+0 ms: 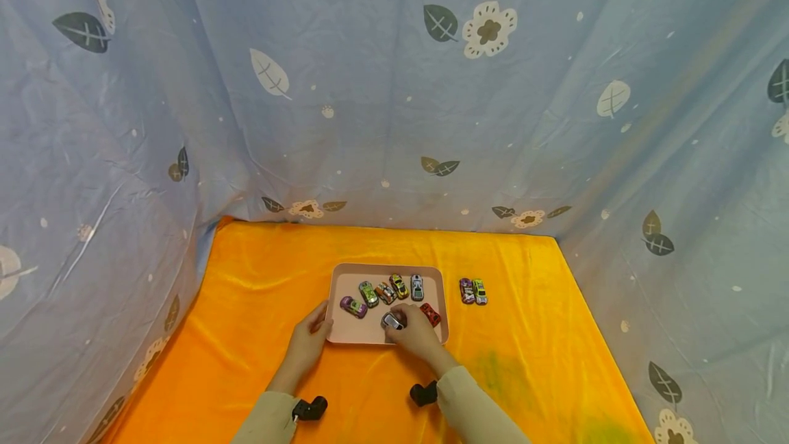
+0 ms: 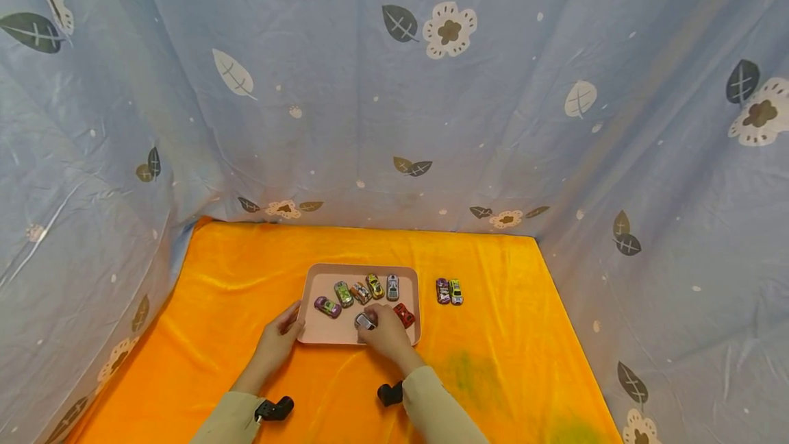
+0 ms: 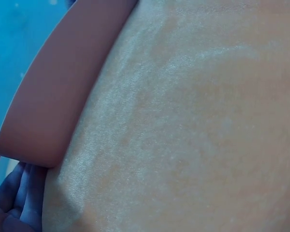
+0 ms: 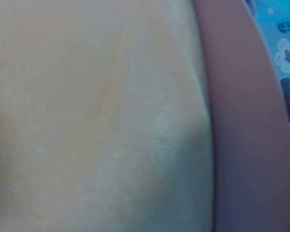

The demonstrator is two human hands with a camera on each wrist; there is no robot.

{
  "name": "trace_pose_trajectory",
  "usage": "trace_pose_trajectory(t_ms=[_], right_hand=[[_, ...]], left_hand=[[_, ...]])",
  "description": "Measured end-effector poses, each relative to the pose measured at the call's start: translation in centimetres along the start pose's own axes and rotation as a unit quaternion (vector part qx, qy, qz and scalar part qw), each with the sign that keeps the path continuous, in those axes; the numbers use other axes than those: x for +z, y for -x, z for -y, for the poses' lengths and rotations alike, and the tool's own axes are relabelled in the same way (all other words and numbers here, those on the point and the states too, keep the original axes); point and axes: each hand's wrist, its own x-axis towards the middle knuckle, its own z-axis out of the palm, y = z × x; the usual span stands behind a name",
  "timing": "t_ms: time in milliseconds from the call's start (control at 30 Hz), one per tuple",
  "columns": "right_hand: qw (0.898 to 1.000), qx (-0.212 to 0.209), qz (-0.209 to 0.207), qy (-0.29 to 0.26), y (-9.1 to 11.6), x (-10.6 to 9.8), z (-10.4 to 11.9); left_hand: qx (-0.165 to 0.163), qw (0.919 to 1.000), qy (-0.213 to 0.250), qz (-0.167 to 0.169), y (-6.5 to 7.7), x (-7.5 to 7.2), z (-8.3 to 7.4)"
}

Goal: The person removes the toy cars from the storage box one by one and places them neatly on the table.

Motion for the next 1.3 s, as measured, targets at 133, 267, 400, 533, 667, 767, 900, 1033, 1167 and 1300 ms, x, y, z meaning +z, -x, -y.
trace_pose_trajectory(t_ms=[133,267,400,533,667,767,900,1033,1167,1300], right_hand=[[0.999,-0.009,-0.034,0.010,0.2,-0.9,0.3],[0.998,-0.019,-0.065,0.002,0.3,-2.5,0.4],[0.995,-0.013,-0.097,-0.021,0.5,-4.3,0.0],[0.990,0.006,-0.131,-0.042,0.8,-5.9,-0.5],[0.985,0.009,-0.165,-0.057,1.2,-7.2,-1.3],[0.980,0.016,-0.186,-0.071,1.5,-8.1,-2.1],[0.972,0.036,-0.205,-0.108,1.9,-8.8,-3.4],[0.963,0.056,-0.225,-0.137,2.4,-9.4,-4.5],[0.957,0.079,-0.241,-0.137,2.9,-10.0,-5.7],[0.950,0.110,-0.251,-0.149,3.2,-11.0,-6.8]], left_hand=[[0.003,1.0000,0.002,0.002,0.0,0.0,0.0],[0.004,1.0000,0.003,0.000,0.0,0.0,0.0],[0.006,1.0000,0.002,-0.003,-0.1,0.1,0.1],[0.004,1.0000,0.001,-0.006,-0.2,0.1,0.3],[0.003,0.9999,-0.007,-0.008,-0.2,0.1,0.3],[0.003,0.9999,-0.009,-0.008,-0.1,0.1,0.2],[0.005,0.9999,-0.011,-0.010,-0.1,0.1,0.2],[0.003,0.9999,-0.014,-0.010,0.0,0.2,0.2],[-0.006,0.9999,-0.010,-0.008,-0.1,0.1,0.2],[-0.005,0.9999,-0.008,-0.003,-0.1,0.0,0.1]])
